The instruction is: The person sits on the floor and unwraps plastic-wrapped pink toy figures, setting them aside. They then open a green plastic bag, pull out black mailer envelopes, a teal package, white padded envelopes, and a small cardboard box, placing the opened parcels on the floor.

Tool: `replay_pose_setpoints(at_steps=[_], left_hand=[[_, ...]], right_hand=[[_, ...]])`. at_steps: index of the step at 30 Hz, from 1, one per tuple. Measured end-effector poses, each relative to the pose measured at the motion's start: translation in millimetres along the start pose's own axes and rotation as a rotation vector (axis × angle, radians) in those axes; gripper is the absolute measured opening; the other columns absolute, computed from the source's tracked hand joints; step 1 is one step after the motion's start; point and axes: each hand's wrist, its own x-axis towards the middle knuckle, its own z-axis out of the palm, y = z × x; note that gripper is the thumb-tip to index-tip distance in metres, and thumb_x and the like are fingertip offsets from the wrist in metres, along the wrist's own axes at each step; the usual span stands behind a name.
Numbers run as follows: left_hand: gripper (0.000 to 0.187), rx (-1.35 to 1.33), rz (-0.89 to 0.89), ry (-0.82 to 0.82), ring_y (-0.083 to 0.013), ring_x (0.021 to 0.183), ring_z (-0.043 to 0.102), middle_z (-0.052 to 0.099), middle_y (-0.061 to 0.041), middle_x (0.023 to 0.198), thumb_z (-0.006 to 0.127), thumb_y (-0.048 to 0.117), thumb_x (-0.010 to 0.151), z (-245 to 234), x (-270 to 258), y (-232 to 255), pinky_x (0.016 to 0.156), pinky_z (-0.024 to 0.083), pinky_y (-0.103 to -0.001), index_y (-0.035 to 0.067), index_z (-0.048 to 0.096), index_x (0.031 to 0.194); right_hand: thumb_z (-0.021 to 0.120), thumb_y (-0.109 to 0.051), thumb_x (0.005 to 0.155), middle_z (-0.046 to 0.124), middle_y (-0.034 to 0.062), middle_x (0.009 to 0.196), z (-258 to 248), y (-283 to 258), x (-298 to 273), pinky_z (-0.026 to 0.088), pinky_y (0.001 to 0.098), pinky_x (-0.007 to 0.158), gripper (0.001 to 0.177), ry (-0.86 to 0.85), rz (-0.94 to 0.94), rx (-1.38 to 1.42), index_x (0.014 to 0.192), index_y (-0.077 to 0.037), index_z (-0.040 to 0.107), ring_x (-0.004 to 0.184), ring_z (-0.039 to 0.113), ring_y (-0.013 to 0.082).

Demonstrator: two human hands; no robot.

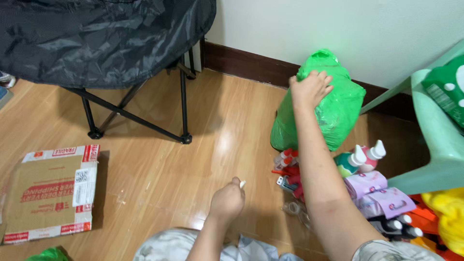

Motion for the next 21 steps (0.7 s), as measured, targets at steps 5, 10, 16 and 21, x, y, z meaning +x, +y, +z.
replay_pose_setpoints(at_steps=[5,10,16,21], left_hand=[[0.023,-0.096,0.015,0.083,-0.0433,0.082,0.07,0.071,-0.023,0.088,0.048,0.022,0.096,-7,-2,1,0.077,0.055,-0.054,0.002,0.056,0.104],[0.028,-0.118,-0.13,0.028,-0.0455,0.091,0.068,0.071,-0.025,0.096,0.051,0.026,0.096,-18,19,13,0.083,0.052,-0.056,0.005,0.059,0.112],[0.034,-0.142,-0.255,0.176,-0.0467,0.095,0.067,0.071,-0.025,0.102,0.055,0.031,0.092,-47,10,-1,0.083,0.053,-0.056,0.01,0.064,0.117],[0.03,-0.33,-0.146,0.581,-0.0377,0.082,0.073,0.074,-0.022,0.089,0.065,0.03,0.094,-57,-7,3,0.073,0.056,-0.046,0.008,0.07,0.114]], right_hand=[[0.083,-0.028,0.073,0.07,0.0147,0.093,11,-13,1,0.041,0.0517,0.095,0.025,-0.043,-0.157,0.087,0.086,-0.007,0.077,0.097,0.062,0.034],[0.085,-0.03,0.069,0.068,0.0084,0.081,8,-55,-52,0.047,0.0478,0.084,0.023,-0.128,-0.8,0.418,0.075,-0.01,0.075,0.086,0.062,0.0287],[0.08,-0.022,0.065,0.06,0.0135,0.069,-32,-116,-77,0.05,0.0459,0.081,0.024,-0.449,-0.789,0.817,0.066,-0.002,0.066,0.075,0.06,0.0315],[0.077,-0.021,0.064,0.052,0.0126,0.064,-103,-138,-123,0.05,0.0425,0.088,0.029,-0.754,-0.976,1.033,0.06,-0.001,0.057,0.072,0.056,0.0301]])
